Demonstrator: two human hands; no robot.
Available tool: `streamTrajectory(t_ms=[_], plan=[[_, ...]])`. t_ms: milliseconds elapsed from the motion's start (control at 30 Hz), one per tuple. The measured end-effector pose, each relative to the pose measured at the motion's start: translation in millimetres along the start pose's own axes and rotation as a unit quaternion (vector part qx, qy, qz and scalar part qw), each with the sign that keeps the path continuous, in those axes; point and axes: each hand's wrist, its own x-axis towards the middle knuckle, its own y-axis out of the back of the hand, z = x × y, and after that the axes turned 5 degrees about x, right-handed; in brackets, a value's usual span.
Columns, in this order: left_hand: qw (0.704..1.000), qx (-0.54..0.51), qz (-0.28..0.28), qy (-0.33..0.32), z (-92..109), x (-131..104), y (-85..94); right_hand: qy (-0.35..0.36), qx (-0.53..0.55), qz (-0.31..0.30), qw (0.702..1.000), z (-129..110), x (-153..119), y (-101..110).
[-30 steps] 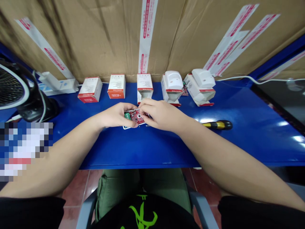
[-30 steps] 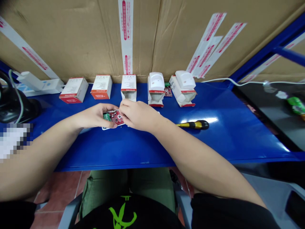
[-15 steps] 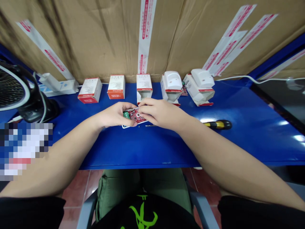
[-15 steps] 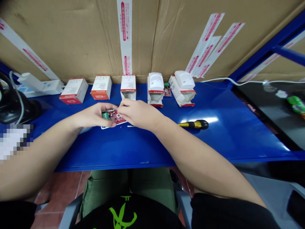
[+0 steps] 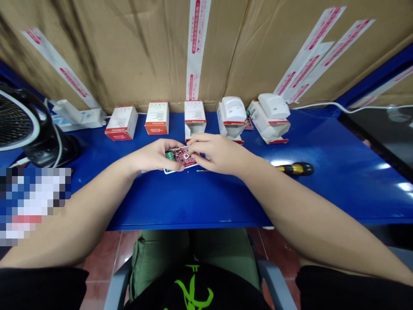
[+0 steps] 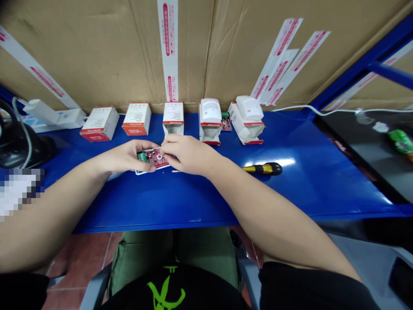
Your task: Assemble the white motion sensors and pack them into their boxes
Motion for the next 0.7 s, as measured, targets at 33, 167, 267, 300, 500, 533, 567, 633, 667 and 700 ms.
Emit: streamTrajectory(t_ms=[33,167,267,300,500,533,567,633,667,700], plan=[[1.000,-0.001,-0.001,0.002,0.2,0.0,0.0,-0.005,0.002,-0.001,1.000,-0.7,0.4,0.0],[1.000,-0.004,-0.001,0.005,0.7,-0.2,-0.3,-0.037,0.010,-0.011,0.999,-3.3,2.3,-0.4],[1.000,-0.001,-0.004,0.002,0.3,-0.3,-0.3,-0.054,0.013,-0.015,0.998,-4.3,3.1,-0.7],[1.000,0.000,-0.006,0.001,0.1,-0.3,-0.2,-0.058,0.012,-0.015,0.998,-4.6,3.2,-0.7],[1.000,0.008,-0.007,-0.009,-0.1,-0.1,-0.2,-0.075,-0.004,-0.016,0.997,-8.5,3.9,-0.8],[1.000,0.008,-0.006,-0.009,0.1,-0.1,-0.4,-0.080,-0.008,-0.017,0.997,-9.3,4.2,-1.1],[1.000,0.008,-0.004,-0.010,0.3,0.0,-0.5,-0.085,-0.011,-0.016,0.996,-10.1,4.5,-1.4],[1.000,0.011,-0.002,-0.010,0.8,0.1,-0.8,-0.092,-0.017,-0.014,0.996,-11.5,5.1,-2.1],[1.000,0.013,-0.001,-0.011,1.1,0.2,-0.9,-0.094,-0.021,-0.012,0.995,-12.2,5.4,-2.3],[1.000,0.014,0.000,-0.011,1.3,0.4,-1.1,-0.095,-0.026,-0.012,0.995,-12.9,5.7,-2.5]])
